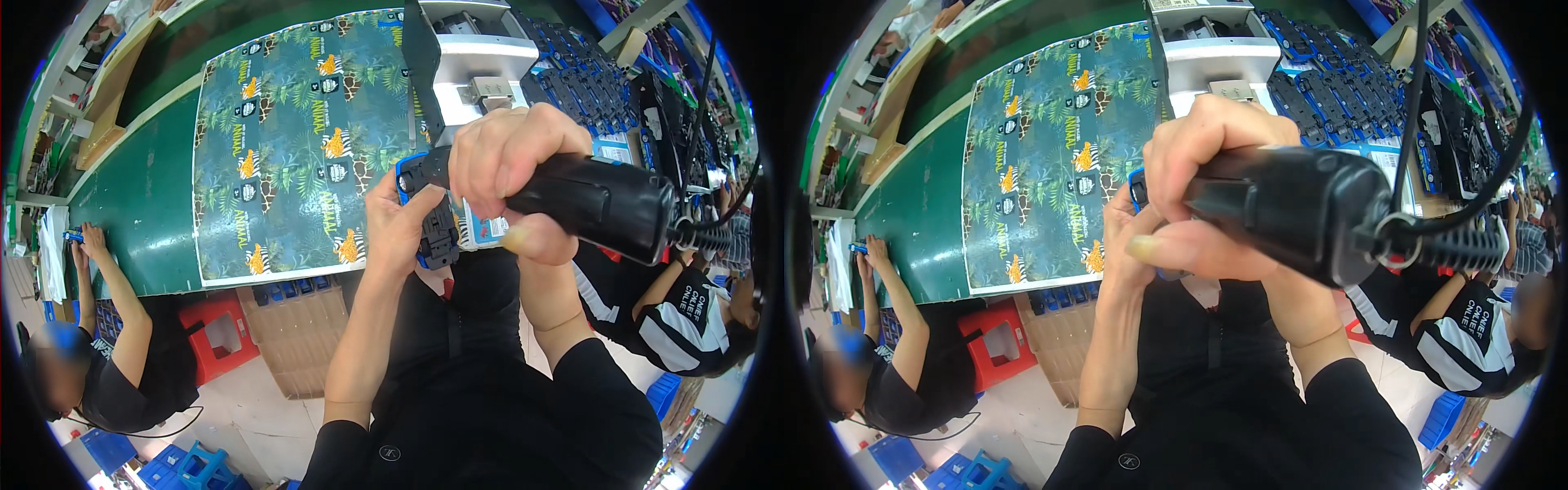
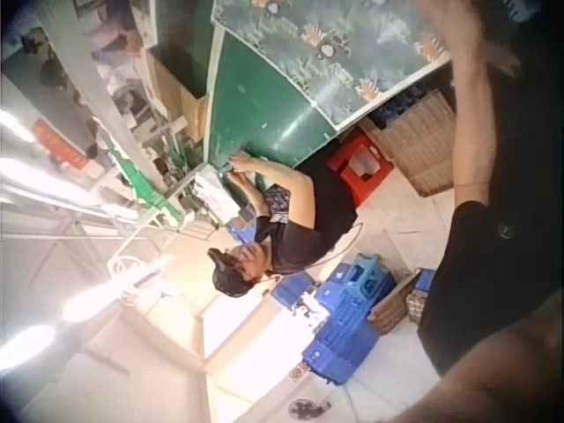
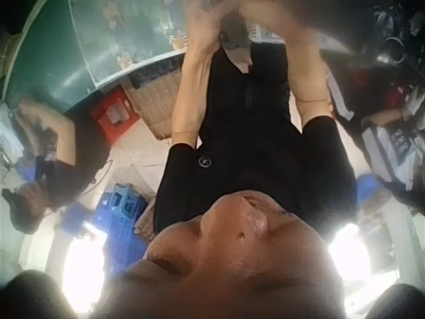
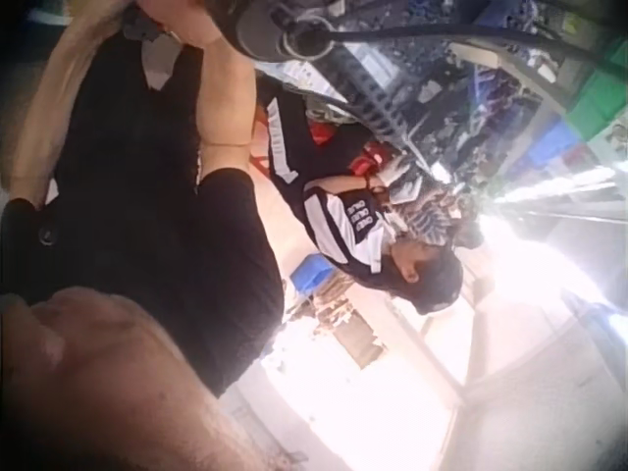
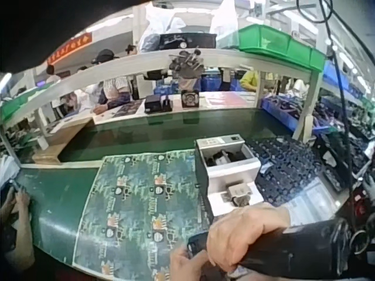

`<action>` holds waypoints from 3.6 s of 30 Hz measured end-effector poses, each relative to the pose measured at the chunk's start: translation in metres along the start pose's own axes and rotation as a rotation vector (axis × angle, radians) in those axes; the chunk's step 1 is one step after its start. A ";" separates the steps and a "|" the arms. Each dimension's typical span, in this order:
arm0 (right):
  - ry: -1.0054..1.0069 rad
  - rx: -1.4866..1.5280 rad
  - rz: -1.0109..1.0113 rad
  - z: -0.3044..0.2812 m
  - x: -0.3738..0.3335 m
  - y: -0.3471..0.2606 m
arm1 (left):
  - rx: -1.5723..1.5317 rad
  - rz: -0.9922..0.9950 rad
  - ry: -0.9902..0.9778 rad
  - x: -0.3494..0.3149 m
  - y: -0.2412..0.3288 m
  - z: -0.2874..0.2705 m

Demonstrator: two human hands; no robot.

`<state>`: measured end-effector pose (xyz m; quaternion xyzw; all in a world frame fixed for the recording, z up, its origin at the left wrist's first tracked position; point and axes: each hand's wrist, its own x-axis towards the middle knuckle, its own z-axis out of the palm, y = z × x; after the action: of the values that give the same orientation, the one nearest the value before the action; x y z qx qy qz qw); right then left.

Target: Assembling a small blue toy car using an electric screwdriver on a factory production line.

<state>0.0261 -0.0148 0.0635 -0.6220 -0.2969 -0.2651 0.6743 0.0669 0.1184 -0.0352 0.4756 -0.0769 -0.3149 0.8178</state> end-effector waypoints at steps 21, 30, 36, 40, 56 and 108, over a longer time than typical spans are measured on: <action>0.376 0.081 -0.116 0.005 -0.016 -0.043 | -0.340 0.018 0.069 -0.005 0.011 -0.015; 0.600 -0.159 0.442 0.036 -0.051 -0.036 | -0.549 0.476 0.149 -0.044 0.062 0.047; 0.580 -0.065 0.570 0.050 -0.038 -0.047 | -0.493 0.703 0.144 -0.046 0.064 0.070; 0.505 -0.056 0.619 0.030 -0.045 -0.053 | -0.354 0.516 -0.041 -0.061 0.062 0.042; 0.072 -0.228 0.806 0.003 -0.031 -0.083 | 0.898 0.086 -0.641 -0.059 0.103 0.029; 0.513 0.056 0.005 0.031 -0.031 -0.038 | 0.281 0.247 -0.047 -0.026 -0.009 -0.002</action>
<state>-0.0248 0.0126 0.0677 -0.5164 -0.1217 -0.4042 0.7451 0.0429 0.1320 -0.0387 0.5646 -0.1968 -0.2093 0.7737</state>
